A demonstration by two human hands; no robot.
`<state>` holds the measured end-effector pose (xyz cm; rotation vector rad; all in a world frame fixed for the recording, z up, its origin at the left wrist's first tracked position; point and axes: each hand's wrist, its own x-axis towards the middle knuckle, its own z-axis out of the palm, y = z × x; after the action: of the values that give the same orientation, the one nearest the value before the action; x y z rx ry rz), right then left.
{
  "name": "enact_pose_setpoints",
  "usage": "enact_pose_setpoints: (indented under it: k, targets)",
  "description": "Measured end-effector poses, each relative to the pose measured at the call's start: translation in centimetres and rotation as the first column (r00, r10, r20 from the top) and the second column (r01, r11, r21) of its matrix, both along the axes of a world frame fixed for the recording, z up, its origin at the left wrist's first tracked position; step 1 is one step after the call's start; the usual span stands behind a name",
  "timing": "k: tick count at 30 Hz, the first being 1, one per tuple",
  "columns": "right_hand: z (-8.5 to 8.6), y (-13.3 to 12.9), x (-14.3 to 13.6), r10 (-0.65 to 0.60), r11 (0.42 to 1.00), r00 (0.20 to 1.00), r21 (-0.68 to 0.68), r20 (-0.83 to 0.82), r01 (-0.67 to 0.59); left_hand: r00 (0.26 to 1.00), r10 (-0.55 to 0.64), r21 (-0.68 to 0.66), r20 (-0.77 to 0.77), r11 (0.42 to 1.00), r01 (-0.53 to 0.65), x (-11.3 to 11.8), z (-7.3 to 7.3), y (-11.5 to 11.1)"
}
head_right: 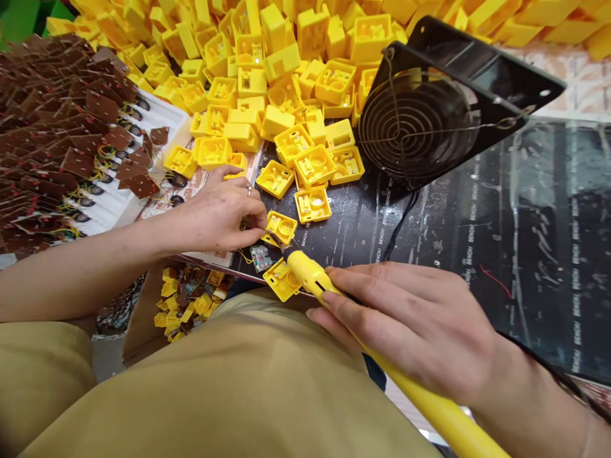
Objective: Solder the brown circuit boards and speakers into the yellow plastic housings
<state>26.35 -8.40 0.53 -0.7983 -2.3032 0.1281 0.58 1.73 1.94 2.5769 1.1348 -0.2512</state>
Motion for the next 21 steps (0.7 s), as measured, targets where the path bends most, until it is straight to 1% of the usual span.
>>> enact_pose_setpoints:
  k: [2,3,8,11,16,19,21]
  targets:
    - [0.0,0.2,0.2,0.105,0.994,0.994,0.038,0.036,-0.106,1.0,-0.008,0.004,-0.019,1.0,0.008,0.3,0.1,0.1]
    - [0.2,0.3,0.4,0.135,0.989,0.99,0.047,0.046,-0.137,1.0,-0.015,0.011,-0.017,1.0,0.015,0.4,0.1,0.2]
    - [1.5,0.0,1.1,0.107,0.993,0.986,-0.056,0.127,-0.101,0.999,-0.032,0.018,0.02,0.999,0.032,0.3,-0.2,0.4]
    - [2.0,-0.2,0.9,0.077,0.996,0.987,-0.065,0.14,-0.068,0.997,-0.033,0.013,0.072,0.999,0.032,0.0,-0.3,0.3]
    - [2.1,-0.2,0.3,0.042,0.998,0.992,-0.049,0.119,-0.037,0.997,0.014,-0.022,0.081,1.0,-0.012,-0.1,-0.1,0.2]
    - [2.0,-0.2,0.2,0.023,0.998,0.992,-0.066,0.121,-0.015,0.995,0.015,-0.031,0.096,0.999,-0.012,-0.1,0.2,0.2]
    - [1.9,-0.3,0.2,0.03,0.998,0.994,-0.067,0.104,-0.023,0.994,0.01,-0.023,0.112,1.0,-0.008,-0.1,0.2,0.2]
